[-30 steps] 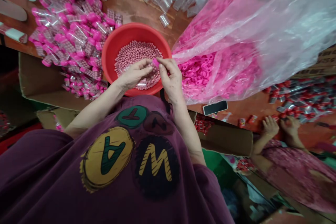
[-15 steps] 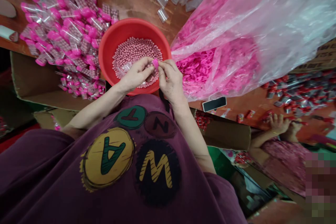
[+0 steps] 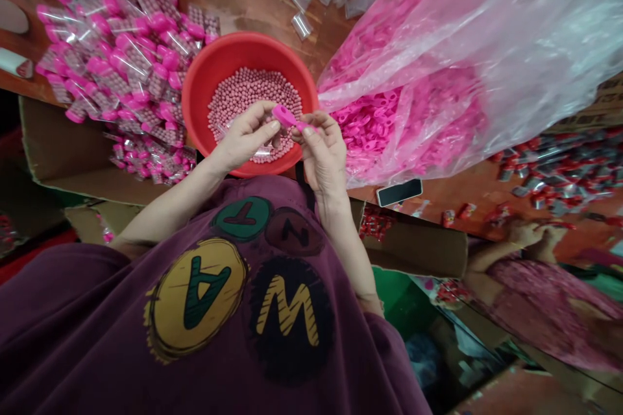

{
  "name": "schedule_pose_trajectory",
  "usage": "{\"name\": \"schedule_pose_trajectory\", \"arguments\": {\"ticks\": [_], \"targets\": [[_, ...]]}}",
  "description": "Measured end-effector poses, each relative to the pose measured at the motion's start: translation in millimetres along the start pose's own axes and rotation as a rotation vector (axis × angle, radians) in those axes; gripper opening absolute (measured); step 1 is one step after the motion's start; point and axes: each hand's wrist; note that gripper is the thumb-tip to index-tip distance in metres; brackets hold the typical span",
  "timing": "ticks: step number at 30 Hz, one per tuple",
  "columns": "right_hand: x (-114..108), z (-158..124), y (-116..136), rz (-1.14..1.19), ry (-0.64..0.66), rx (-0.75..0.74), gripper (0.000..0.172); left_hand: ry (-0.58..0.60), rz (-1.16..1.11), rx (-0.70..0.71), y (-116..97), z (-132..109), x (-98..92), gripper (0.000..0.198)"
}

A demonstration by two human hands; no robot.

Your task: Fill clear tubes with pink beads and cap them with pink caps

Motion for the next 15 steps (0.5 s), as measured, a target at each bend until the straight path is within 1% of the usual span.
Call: {"name": "schedule_pose_trajectory", "arguments": {"ticks": [3,5,7,12,15], "targets": [[2,-1,6,-0.08,-0.026,-0.05,0.039,-0.007,0.07,0.032,3,-1,-2.5,0.038],[3,0,9,-0.218,0.006,-0.103,0.037,0.003,0.071,0.017,3,-2,-2.5,0.039],[2,2,12,-0.409,0.06,-0.184,0.037,-0.006,0.057,-0.032,3,-4,-0.9,0.036],[-2,4,19,-0.902,0.197,-0.397,0.043,-0.074,0.002,-0.153,-4,-4,4.4,0.024],[-3,3,21,-1.063,0.284,-0.455,0.057,-0.11,-0.045,-0.206,-8,-2,7.0,0.021]]}}
Point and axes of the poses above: each hand's wrist, its own z-axis towards the middle knuckle, its own x-axis out of the palm, y = z × x, and after that the axes turned 12 degrees about -z, right-handed
